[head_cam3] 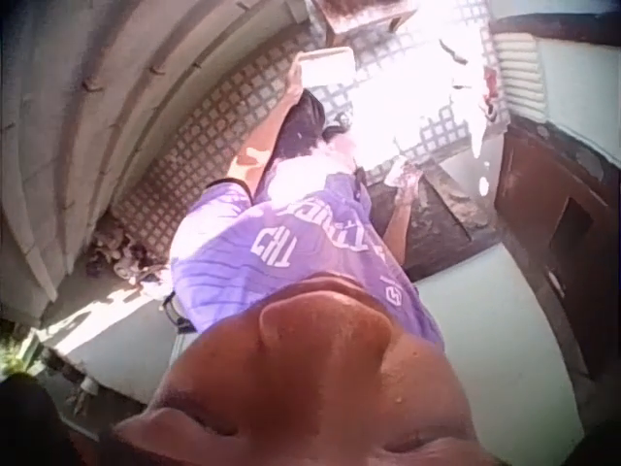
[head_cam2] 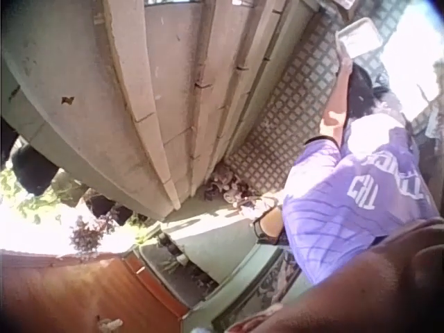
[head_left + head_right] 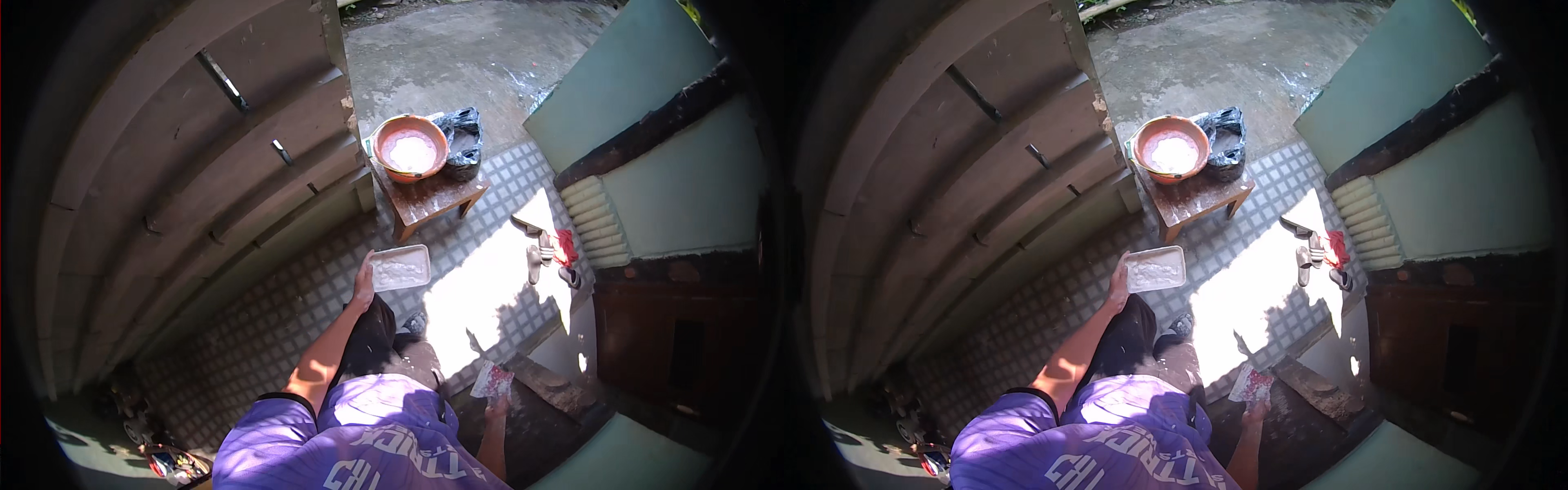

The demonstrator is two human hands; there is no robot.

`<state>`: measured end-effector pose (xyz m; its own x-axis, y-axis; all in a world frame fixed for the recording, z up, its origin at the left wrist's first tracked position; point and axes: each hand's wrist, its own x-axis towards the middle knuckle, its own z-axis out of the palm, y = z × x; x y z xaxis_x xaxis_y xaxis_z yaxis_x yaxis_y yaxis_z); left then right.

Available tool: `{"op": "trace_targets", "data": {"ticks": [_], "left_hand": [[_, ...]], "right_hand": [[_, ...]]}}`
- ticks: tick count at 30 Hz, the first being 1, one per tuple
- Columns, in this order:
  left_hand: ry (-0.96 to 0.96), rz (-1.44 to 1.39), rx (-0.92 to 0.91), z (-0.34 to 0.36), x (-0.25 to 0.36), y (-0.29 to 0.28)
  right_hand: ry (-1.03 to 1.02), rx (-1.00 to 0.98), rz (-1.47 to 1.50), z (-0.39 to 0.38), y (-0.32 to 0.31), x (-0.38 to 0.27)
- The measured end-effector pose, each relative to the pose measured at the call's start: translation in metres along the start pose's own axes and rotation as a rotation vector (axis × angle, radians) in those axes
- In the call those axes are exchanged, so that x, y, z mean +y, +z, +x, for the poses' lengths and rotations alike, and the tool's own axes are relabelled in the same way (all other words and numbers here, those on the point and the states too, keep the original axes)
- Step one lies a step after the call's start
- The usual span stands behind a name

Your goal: The recorder applies wall filler or plaster to joints in a concrete wall using a hand spreader, then cleans the tool in a bucket of water.

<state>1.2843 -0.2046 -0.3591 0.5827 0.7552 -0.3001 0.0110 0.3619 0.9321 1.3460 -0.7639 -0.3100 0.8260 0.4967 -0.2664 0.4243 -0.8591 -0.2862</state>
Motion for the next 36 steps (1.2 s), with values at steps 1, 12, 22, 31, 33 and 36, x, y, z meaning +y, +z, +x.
{"op": "trace_targets", "data": {"ticks": [1,12,22,31,33,36], "left_hand": [[-0.038,-0.003,0.022,0.009,-0.008,0.007],[-0.196,0.171,0.267,0.157,-0.094,0.07],[-0.315,-0.027,0.459,0.279,-0.135,0.103],[-0.24,0.293,0.514,0.309,-0.165,0.112],[-0.289,0.472,0.518,0.307,-0.162,0.11],[-0.428,0.16,0.683,0.297,-0.139,0.111]], "right_hand": [[0.137,0.083,0.504,0.031,-0.005,0.012],[0.77,0.212,1.602,0.261,-0.071,-0.061],[0.425,-0.187,1.457,0.546,-0.067,-0.234],[-0.198,-0.415,0.928,0.78,0.101,-0.417],[-0.197,-0.398,0.749,0.804,0.13,-0.437],[-0.159,-0.324,0.752,0.829,0.172,-0.449]]}}
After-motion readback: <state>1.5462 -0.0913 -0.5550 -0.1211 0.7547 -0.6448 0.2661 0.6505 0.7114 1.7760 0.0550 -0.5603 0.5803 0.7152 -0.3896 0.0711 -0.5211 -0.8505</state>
